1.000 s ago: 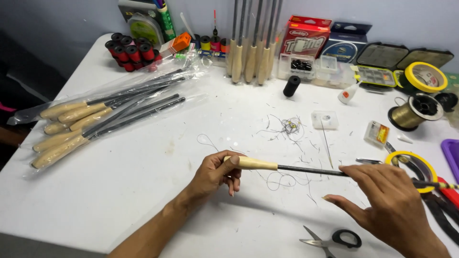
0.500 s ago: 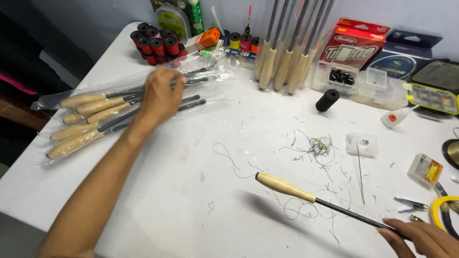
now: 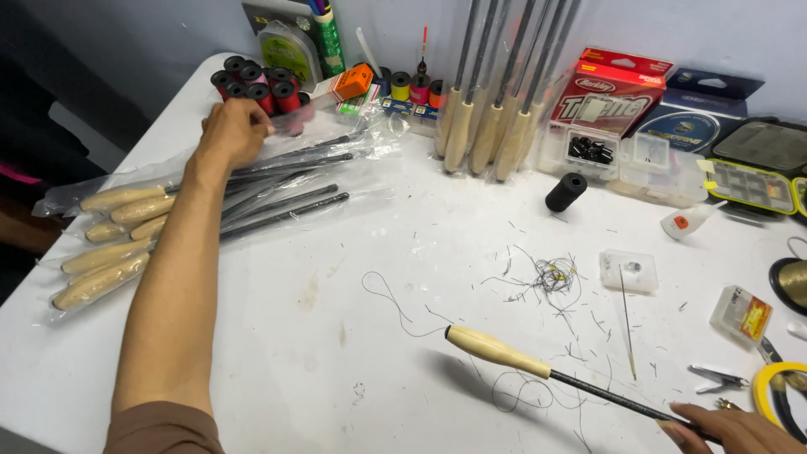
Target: The person wraps yellow tape around a thin black rod in a spiral pattern, cutting the tape with scissors after each segment. The person then slides a wooden handle onto the rod and places the assembled rod into a plastic sleeve.
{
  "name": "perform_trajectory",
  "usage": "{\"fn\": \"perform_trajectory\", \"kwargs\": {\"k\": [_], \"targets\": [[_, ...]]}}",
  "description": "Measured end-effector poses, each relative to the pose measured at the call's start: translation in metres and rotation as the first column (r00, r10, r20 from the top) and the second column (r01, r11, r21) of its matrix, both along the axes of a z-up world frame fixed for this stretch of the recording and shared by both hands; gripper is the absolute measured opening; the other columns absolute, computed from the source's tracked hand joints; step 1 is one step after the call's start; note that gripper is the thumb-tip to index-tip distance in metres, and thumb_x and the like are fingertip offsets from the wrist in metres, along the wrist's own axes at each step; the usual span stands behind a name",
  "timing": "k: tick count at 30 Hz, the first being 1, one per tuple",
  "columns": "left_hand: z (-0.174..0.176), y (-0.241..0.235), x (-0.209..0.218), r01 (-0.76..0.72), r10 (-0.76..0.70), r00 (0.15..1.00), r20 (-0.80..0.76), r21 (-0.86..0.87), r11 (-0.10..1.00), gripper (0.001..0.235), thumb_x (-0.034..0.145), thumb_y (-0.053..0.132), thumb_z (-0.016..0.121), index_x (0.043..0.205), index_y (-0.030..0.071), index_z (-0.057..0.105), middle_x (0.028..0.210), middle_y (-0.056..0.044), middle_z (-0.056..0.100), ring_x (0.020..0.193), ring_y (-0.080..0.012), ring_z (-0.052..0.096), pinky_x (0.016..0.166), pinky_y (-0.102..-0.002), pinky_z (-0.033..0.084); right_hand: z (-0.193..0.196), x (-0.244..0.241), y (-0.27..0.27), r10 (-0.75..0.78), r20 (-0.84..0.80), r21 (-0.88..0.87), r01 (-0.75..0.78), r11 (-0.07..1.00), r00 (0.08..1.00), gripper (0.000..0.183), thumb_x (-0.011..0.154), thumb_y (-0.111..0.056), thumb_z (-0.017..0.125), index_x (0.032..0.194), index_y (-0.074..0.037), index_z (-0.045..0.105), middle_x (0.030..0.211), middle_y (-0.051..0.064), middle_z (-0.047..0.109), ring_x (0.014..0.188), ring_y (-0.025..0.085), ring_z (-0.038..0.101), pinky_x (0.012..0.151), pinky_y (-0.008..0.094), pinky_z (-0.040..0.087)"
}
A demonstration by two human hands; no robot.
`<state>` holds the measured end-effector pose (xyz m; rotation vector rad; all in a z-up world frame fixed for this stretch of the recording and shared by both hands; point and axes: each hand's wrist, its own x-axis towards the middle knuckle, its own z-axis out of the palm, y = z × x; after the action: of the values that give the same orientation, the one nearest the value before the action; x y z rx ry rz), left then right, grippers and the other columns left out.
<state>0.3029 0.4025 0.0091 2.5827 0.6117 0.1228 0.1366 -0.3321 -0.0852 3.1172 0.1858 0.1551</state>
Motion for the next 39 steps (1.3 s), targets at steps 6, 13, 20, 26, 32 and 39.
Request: {"fn": "perform_trajectory", "kwargs": {"k": [6,13,20,26,32,39], "targets": [[0.03,0.0,-0.022,0.142,-0.181,0.946,0.267,0.158,0.977,0.009,0.109,0.013,0.057,0.109,0.006,0.053,0.1,-0.017,0.069,0.096,-0.0407,0.06,0.085,-0.053,0.04,0.031,-0.011,0.026,0.036,0.101,0.153,-0.051,0.987,0.994,0.031,0.078,-0.041,0.079,0.107,-0.029,0.082,0.084,-0.004,0.081,0.082,0.015,0.075,0.077,0.025,0.058],[0.089,-0.073,-0.078,0.286,-0.285,0.932,0.225,0.027,0.958,0.012,0.109,0.014,0.05,0.105,0.01,0.039,0.095,-0.014,0.066,0.054,-0.0189,0.047,0.048,-0.038,0.042,0.074,-0.02,0.054,-0.055,0.063,0.158,0.044,0.987,0.997,0.036,0.076,-0.046,0.08,0.108,-0.029,0.082,0.083,-0.009,0.08,0.07,0.012,0.066,0.064,0.026,0.05],[0.092,-0.12,-0.111,0.473,-0.485,0.808,0.335,0.123,0.873,0.012,0.095,0.002,0.051,0.097,0.008,0.04,0.083,-0.007,0.054,0.053,-0.0192,0.039,0.05,-0.04,0.032,0.112,-0.026,0.063,0.204,0.42,0.368,-0.372,0.852,0.884,0.025,0.076,-0.02,0.088,0.082,-0.001,0.074,0.073,0.01,0.072,0.059,0.019,0.06,0.057,0.029,0.046],[0.143,-0.191,-0.152,0.428,-0.427,0.904,-0.035,0.117,0.896,0.013,0.09,0.011,0.048,0.102,0.007,0.042,0.059,-0.014,0.056,0.056,-0.033,0.05,0.059,-0.048,0.036,0.122,-0.028,0.045,0.231,0.386,0.266,-0.347,0.899,0.893,0.023,0.082,-0.027,0.085,0.088,-0.006,0.078,0.08,0.001,0.075,0.062,0.013,0.063,0.063,0.027,0.051],[0.122,-0.241,-0.19,0.689,-0.654,0.697,-0.294,0.022,0.725,0.035,0.094,0.016,0.048,0.129,0.017,0.044,0.056,-0.005,0.062,0.052,-0.0309,0.057,0.058,-0.048,0.042,0.113,-0.027,0.018,0.133,0.297,0.222,-0.203,0.954,0.946,0.019,0.089,-0.039,0.079,0.088,-0.02,0.08,0.074,-0.011,0.072,0.056,0.012,0.054,0.059,0.026,0.041],[0.053,-0.263,-0.201,0.793,-0.8,0.595,-0.074,-0.105,0.6,0.043,0.088,0.006,0.049,0.131,0.014,0.053,0.068,-0.003,0.065,0.051,-0.0291,0.05,0.058,-0.043,0.042,0.111,-0.022,-0.002,0.101,0.31,0.319,-0.204,0.925,0.945,0.02,0.096,-0.028,0.083,0.099,-0.009,0.082,0.083,-0.002,0.074,0.068,0.008,0.058,0.064,0.023,0.042]]}}
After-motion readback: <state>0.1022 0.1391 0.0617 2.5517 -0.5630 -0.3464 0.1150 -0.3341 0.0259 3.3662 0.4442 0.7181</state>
